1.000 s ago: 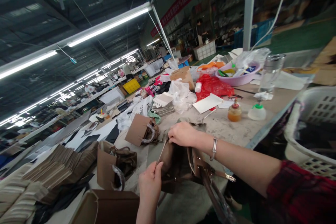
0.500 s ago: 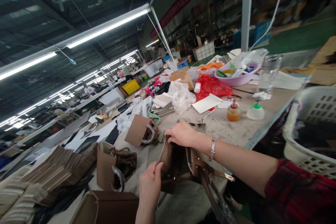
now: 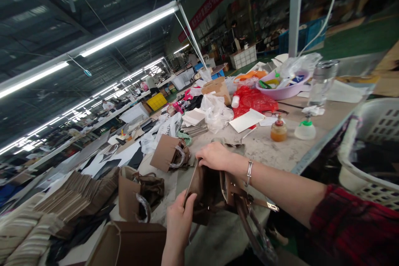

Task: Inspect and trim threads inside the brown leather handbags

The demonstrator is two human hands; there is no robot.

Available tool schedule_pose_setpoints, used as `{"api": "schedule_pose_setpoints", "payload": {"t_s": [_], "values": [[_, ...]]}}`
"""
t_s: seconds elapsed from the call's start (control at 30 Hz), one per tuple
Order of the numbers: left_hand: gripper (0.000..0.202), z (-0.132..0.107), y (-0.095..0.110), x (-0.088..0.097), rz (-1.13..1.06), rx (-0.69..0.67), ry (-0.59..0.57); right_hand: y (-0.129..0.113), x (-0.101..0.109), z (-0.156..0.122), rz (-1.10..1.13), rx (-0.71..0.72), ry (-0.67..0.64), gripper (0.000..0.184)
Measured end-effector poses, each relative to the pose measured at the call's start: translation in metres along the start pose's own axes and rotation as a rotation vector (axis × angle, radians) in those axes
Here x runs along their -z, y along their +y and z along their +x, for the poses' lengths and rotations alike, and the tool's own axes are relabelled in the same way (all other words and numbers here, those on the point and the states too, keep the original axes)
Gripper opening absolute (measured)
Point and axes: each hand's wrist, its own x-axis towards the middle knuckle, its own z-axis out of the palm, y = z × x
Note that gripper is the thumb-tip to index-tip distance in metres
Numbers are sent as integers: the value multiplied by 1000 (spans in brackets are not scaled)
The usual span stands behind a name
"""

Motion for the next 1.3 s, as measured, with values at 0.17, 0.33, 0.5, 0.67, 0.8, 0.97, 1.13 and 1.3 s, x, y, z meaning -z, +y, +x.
{"api": "schedule_pose_setpoints", "payload": {"t_s": [0.17,0.33,0.5,0.67,0.8,0.97,1.13,1.3], "values": [[39,-17,-3,-2,5,86,73,0,3,-1,6,-5,-3,15],[42,-19,-8,-8,63,108,146,2,-3,2,12,-22,21,15],[38,-7,0,20,-50,32,-266,4,-6,2,20,-24,28,15],[69,37,34,34,69,0,-273,1,-3,2,-13,-19,14,14],[24,80,53,9,237,-132,-259,5,1,-1,-31,-12,-7,13],[21,95,48,-10,273,-94,-214,22,11,-7,-46,6,-44,26],[25,93,42,-9,234,-87,-194,29,14,-8,-82,-40,-23,26],[26,95,44,-12,239,-94,-193,26,9,-4,-74,-90,-8,20]]}}
